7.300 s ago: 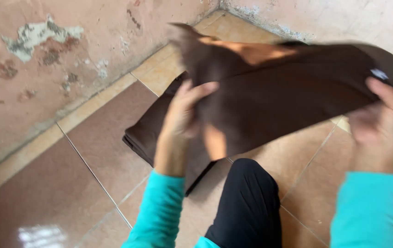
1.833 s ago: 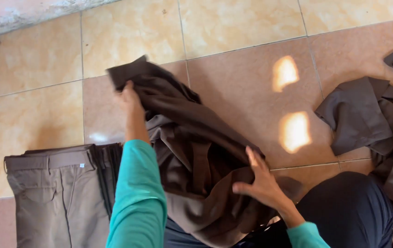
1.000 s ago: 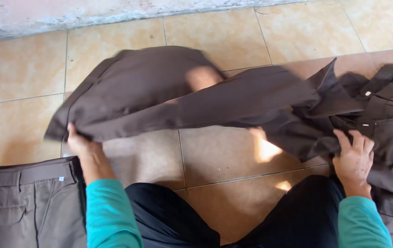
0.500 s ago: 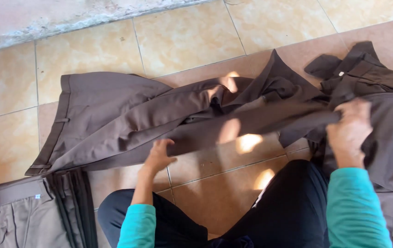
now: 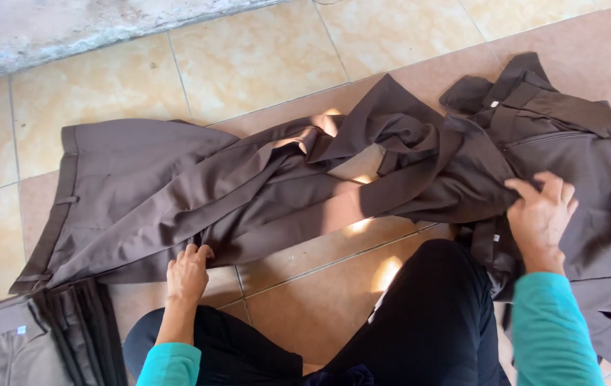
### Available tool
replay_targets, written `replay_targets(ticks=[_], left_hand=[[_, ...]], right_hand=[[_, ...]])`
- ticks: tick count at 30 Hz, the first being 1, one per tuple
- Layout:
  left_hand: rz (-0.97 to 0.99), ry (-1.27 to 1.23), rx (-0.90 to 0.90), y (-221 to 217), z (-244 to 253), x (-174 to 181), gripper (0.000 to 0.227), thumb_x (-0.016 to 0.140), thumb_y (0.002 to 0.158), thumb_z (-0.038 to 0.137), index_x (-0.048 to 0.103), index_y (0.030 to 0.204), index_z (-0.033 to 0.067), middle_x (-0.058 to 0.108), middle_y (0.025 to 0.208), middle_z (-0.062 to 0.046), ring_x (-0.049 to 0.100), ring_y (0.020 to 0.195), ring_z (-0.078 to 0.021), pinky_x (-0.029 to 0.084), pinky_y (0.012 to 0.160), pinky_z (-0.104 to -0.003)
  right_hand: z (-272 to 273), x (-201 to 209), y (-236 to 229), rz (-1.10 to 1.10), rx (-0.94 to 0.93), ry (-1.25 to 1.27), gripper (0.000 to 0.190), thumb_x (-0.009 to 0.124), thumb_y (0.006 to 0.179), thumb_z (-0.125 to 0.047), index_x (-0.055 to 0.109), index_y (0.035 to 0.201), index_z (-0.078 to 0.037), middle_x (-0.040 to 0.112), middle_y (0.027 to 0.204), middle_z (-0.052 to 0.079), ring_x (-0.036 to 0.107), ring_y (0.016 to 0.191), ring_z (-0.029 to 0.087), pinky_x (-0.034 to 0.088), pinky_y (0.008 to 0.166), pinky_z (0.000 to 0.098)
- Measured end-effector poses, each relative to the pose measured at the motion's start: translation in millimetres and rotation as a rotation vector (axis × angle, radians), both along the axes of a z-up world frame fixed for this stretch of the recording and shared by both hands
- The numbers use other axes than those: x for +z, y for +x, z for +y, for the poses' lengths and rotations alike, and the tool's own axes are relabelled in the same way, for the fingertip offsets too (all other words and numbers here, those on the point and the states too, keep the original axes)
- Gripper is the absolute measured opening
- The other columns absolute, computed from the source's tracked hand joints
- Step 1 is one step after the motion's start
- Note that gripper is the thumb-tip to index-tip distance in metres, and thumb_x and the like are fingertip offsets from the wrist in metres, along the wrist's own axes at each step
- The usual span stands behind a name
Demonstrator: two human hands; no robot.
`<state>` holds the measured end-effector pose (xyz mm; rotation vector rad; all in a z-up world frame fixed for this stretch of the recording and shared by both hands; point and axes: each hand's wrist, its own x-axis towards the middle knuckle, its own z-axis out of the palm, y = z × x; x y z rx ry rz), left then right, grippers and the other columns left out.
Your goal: Folding brown trousers into neat rectangular shapes and stacking them on the floor.
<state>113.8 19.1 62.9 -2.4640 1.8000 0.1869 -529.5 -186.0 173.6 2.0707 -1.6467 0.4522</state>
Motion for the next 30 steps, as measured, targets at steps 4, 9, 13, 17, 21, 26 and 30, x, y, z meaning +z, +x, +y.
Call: replay_targets(ticks=[4, 9, 13, 17, 21, 26, 30], left_hand=[[0.043, -0.042, 0.088, -0.9, 4.0, -18.9, 0.026, 0.062, 0.089, 0.008, 0.07, 0.101, 0.0294, 0.06, 0.098, 0.0, 0.067, 0.094, -0.0222, 0.055, 0.085, -0.039], [0.158, -0.193, 0.268, -5.3, 7.2, 23.1, 0.03, 0.059, 0.088, 0.001, 0.073, 0.101, 0.0232, 0.065, 0.111, -0.001, 0.066, 0.103, -0.0258, 0.057, 0.082, -0.04], [0.467, -0.571, 0.291, -8.5, 10.5, 63.4, 0.041, 0.052, 0.071, -0.023, 0.073, 0.096, 0.0021, 0.063, 0.11, -0.011, 0.063, 0.094, -0.0292, 0.052, 0.091, -0.037], [0.496, -0.703, 0.302, -7.1, 16.8, 79.8, 0.041, 0.05, 0.075, -0.026, 0.07, 0.096, 0.003, 0.06, 0.11, -0.01, 0.058, 0.093, -0.0238, 0.049, 0.088, -0.035], [0.491, -0.664, 0.24, -16.3, 22.4, 100.7, 0.025, 0.064, 0.089, -0.013, 0.073, 0.101, 0.0057, 0.064, 0.115, -0.008, 0.063, 0.098, -0.0245, 0.049, 0.087, -0.036], [0.625, -0.393, 0.221, -16.7, 32.4, 79.8, 0.035, 0.06, 0.075, -0.013, 0.076, 0.096, 0.0101, 0.07, 0.099, -0.002, 0.07, 0.087, -0.0209, 0.054, 0.084, -0.033], [0.535, 0.059, 0.294, -7.2, 30.5, 47.0, 0.03, 0.058, 0.085, 0.003, 0.08, 0.099, 0.0189, 0.081, 0.099, 0.002, 0.076, 0.09, -0.0251, 0.058, 0.084, -0.037]], right_hand=[[-43.8, 37.4, 66.1, -0.111, 0.156, -0.134, 0.042, 0.07, 0.071, 0.004, 0.083, 0.106, -0.015, 0.07, 0.119, 0.008, 0.065, 0.103, 0.027, 0.055, 0.085, 0.0366], [-114.9, -30.7, 75.8, 0.28, -0.003, 0.481, 0.054, 0.061, 0.084, -0.009, 0.065, 0.13, -0.037, 0.035, 0.162, 0.001, 0.063, 0.102, 0.029, 0.061, 0.076, 0.0395], [-130.1, -25.0, 68.0, 0.029, 0.087, 0.502, 0.011, 0.061, 0.088, -0.01, 0.07, 0.088, -0.017, 0.045, 0.158, -0.004, 0.069, 0.097, 0.04, 0.057, 0.088, 0.0541], [-123.3, 67.3, 48.2, -0.136, 0.323, 0.14, 0.015, 0.071, 0.08, -0.005, 0.068, 0.094, -0.008, 0.067, 0.149, 0.013, 0.07, 0.119, 0.032, 0.056, 0.092, 0.0387], [-61.4, 157.1, 22.3, -0.259, 0.397, -0.039, 0.021, 0.074, 0.084, 0.026, 0.059, 0.092, 0.015, 0.058, 0.166, 0.035, 0.071, 0.103, 0.041, 0.053, 0.074, 0.0411], [-2.5, 102.1, -43.9, -0.12, 0.311, 0.004, 0.026, 0.077, 0.066, 0.018, 0.062, 0.085, 0.013, 0.06, 0.165, 0.039, 0.062, 0.142, 0.052, 0.055, 0.114, 0.0519], [12.6, 15.2, -92.5, 0.133, -0.278, 0.48, 0.011, 0.069, 0.085, -0.022, 0.073, 0.095, -0.025, 0.062, 0.151, -0.016, 0.074, 0.108, 0.024, 0.06, 0.084, 0.0431]])
